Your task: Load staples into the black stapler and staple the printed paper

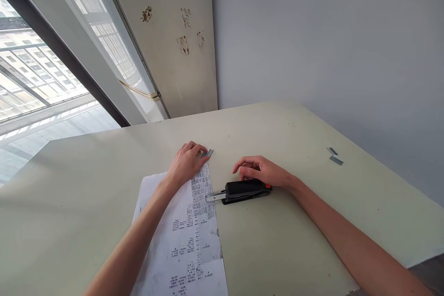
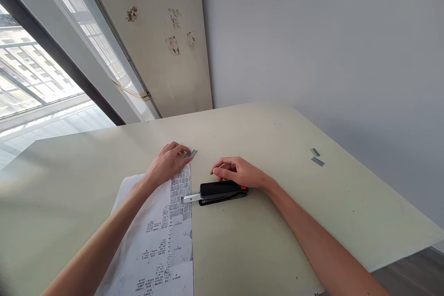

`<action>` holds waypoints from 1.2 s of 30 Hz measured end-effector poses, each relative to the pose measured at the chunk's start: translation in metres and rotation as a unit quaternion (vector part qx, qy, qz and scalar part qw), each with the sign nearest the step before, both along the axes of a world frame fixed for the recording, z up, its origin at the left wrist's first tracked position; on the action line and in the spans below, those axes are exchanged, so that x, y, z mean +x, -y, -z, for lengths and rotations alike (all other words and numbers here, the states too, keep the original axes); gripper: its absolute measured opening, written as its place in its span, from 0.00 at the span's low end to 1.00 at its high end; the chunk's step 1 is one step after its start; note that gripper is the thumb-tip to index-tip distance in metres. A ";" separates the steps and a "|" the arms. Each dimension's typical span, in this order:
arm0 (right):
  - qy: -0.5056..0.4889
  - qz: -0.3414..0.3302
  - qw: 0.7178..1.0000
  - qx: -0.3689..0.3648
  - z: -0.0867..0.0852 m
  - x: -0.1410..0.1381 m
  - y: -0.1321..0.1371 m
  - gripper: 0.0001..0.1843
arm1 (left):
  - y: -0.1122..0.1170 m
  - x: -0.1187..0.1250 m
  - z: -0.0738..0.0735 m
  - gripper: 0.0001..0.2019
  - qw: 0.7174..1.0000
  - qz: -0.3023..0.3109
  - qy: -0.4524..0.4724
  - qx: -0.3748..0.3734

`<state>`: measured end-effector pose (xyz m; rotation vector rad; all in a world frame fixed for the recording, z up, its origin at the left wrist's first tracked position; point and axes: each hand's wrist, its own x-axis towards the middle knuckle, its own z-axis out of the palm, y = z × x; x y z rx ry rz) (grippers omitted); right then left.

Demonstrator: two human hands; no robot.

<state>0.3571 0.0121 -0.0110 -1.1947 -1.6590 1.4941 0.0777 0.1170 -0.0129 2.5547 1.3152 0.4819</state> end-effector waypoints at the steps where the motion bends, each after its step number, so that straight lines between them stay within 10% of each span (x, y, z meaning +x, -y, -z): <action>1: 0.000 0.002 1.000 0.001 0.000 0.000 0.000 0.22 | 0.000 -0.002 0.000 0.15 1.000 0.001 -0.001 -0.001; 20: 0.009 -0.002 1.000 0.001 0.002 -0.001 0.002 0.21 | 0.031 -0.032 -0.009 0.16 0.997 -0.053 0.033 0.050; 26: 0.023 0.003 1.000 -0.011 -0.001 -0.003 0.004 0.22 | 0.084 -0.028 -0.038 0.13 0.978 -0.071 0.187 -0.052; 36: 0.032 0.005 0.999 -0.019 -0.001 -0.004 0.005 0.21 | 0.117 -0.024 -0.026 0.09 0.961 -0.011 0.216 -0.172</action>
